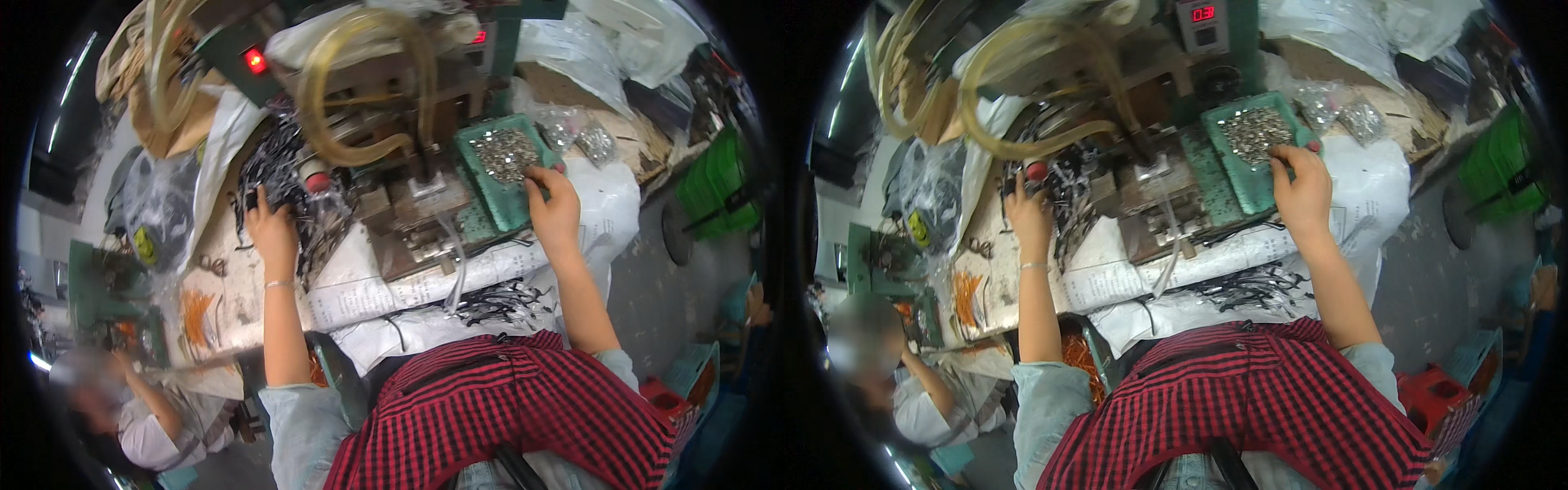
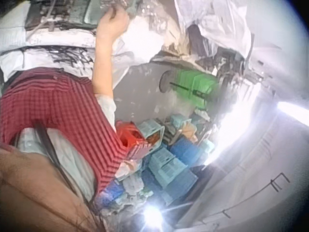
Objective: The person repeatedly picks small metallic components from a green tray and places them into a machine fixture, then presses a red button to activate the machine. The person also handles black plastic strips, placing them into the machine and removing them after processing.
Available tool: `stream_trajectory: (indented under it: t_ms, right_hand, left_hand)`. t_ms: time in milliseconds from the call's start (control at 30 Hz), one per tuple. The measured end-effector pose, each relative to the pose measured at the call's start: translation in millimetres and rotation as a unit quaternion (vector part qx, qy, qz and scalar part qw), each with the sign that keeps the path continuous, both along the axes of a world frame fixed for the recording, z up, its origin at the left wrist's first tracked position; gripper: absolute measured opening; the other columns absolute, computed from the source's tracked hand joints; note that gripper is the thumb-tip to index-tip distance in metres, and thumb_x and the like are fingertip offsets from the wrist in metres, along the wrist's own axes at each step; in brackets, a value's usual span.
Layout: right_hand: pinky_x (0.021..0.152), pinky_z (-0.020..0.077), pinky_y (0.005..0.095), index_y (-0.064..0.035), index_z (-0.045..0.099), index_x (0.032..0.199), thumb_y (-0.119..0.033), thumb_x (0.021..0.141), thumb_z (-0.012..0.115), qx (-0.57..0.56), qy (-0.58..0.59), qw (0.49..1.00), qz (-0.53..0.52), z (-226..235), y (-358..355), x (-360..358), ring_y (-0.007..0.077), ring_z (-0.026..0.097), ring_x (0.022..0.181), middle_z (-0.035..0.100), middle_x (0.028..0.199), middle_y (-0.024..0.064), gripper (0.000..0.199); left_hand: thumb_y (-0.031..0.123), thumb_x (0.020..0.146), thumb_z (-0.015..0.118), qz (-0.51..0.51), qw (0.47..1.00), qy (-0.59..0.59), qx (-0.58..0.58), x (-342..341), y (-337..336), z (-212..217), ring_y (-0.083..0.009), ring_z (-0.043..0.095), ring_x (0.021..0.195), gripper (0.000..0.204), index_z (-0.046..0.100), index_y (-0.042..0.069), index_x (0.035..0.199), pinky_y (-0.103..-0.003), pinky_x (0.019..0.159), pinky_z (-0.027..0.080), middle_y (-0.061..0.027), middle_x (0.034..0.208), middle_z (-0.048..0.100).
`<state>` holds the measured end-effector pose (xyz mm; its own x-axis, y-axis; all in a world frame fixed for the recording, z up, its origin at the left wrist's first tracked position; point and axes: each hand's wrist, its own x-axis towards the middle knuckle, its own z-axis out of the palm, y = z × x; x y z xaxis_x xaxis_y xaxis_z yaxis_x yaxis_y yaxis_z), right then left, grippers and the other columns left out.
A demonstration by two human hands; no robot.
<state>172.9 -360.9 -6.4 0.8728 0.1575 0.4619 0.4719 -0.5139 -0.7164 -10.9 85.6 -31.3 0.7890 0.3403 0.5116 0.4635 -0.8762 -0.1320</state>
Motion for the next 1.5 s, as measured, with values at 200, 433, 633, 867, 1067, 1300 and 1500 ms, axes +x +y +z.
stream_trajectory:
  t_ms: [200, 433, 633, 867, 1067, 1300, 1500]
  right_hand:
    - [0.086, 0.0519, 0.0378, -0.0033, 0.074, 0.102, -0.002, 0.088, 0.070, -0.049, -0.065, 0.988, -0.131, -8, -77, -34, 0.0277, 0.068, 0.094, 0.073, 0.098, 0.0105, 0.014]
    - [0.088, 0.0510, 0.0299, -0.0005, 0.074, 0.102, 0.000, 0.089, 0.071, 0.090, -0.007, 0.987, 0.135, 71, 0, -47, 0.0208, 0.068, 0.097, 0.073, 0.101, 0.0097, 0.013]
    - [0.089, 0.0517, 0.0306, 0.0002, 0.062, 0.112, 0.000, 0.086, 0.072, 0.250, 0.089, 0.940, 0.217, 78, 94, -31, 0.0148, 0.066, 0.098, 0.070, 0.101, 0.0068, 0.028]
    - [0.089, 0.0509, 0.0288, 0.0006, 0.058, 0.122, -0.002, 0.085, 0.075, 0.317, 0.145, 0.918, 0.190, 67, 95, -44, 0.0139, 0.069, 0.094, 0.072, 0.100, 0.0099, 0.041]
    - [0.101, 0.0470, 0.0313, 0.0025, 0.052, 0.135, 0.002, 0.085, 0.073, 0.367, 0.200, 0.878, 0.234, 93, 93, -63, 0.0167, 0.065, 0.111, 0.070, 0.114, 0.0112, 0.054]
    - [0.107, 0.0467, 0.0370, -0.0037, 0.047, 0.148, -0.001, 0.087, 0.069, 0.222, 0.204, 0.912, 0.279, 102, 54, -34, 0.0256, 0.059, 0.128, 0.064, 0.132, 0.0162, 0.066]
    - [0.102, 0.0473, 0.0328, -0.0039, 0.055, 0.140, 0.005, 0.092, 0.059, 0.249, 0.069, 0.966, 0.012, -4, -11, 44, 0.0204, 0.064, 0.117, 0.067, 0.125, 0.0137, 0.049]
  left_hand:
    - [0.011, 0.093, 0.075, -0.106, 0.975, -0.178, -0.075, -5, -39, 31, -0.0245, 0.065, 0.089, 0.013, 0.080, 0.009, 0.105, -0.036, 0.086, 0.051, -0.0098, 0.121, 0.073]
    - [0.008, 0.105, 0.063, -0.189, 0.741, -0.373, -0.525, 17, -109, 61, -0.0099, 0.068, 0.089, 0.020, 0.069, -0.004, 0.119, -0.023, 0.079, 0.055, -0.0068, 0.105, 0.072]
    - [0.007, 0.103, 0.065, -0.138, 0.742, -0.357, -0.551, 15, -106, 21, -0.0121, 0.069, 0.089, 0.014, 0.070, -0.004, 0.110, -0.026, 0.079, 0.055, -0.0065, 0.100, 0.072]
    - [0.000, 0.101, 0.062, -0.187, 0.734, -0.424, -0.496, 5, -155, 70, -0.0185, 0.072, 0.082, 0.008, 0.067, -0.007, 0.102, -0.027, 0.071, 0.060, -0.0137, 0.100, 0.073]
    - [0.002, 0.089, 0.077, -0.422, 0.809, -0.351, -0.212, -2, -201, 134, -0.0268, 0.073, 0.079, 0.017, 0.069, 0.000, 0.104, -0.033, 0.063, 0.060, -0.0221, 0.100, 0.075]
    - [0.010, 0.073, 0.091, -0.448, 0.861, -0.231, -0.069, 31, -233, 107, -0.0150, 0.063, 0.063, 0.031, 0.074, 0.010, 0.099, -0.026, 0.051, 0.045, -0.0083, 0.096, 0.078]
    - [0.008, 0.073, 0.091, -0.474, 0.844, -0.242, -0.063, 46, -237, 100, -0.0150, 0.062, 0.059, 0.031, 0.073, 0.010, 0.098, -0.027, 0.049, 0.045, -0.0070, 0.092, 0.076]
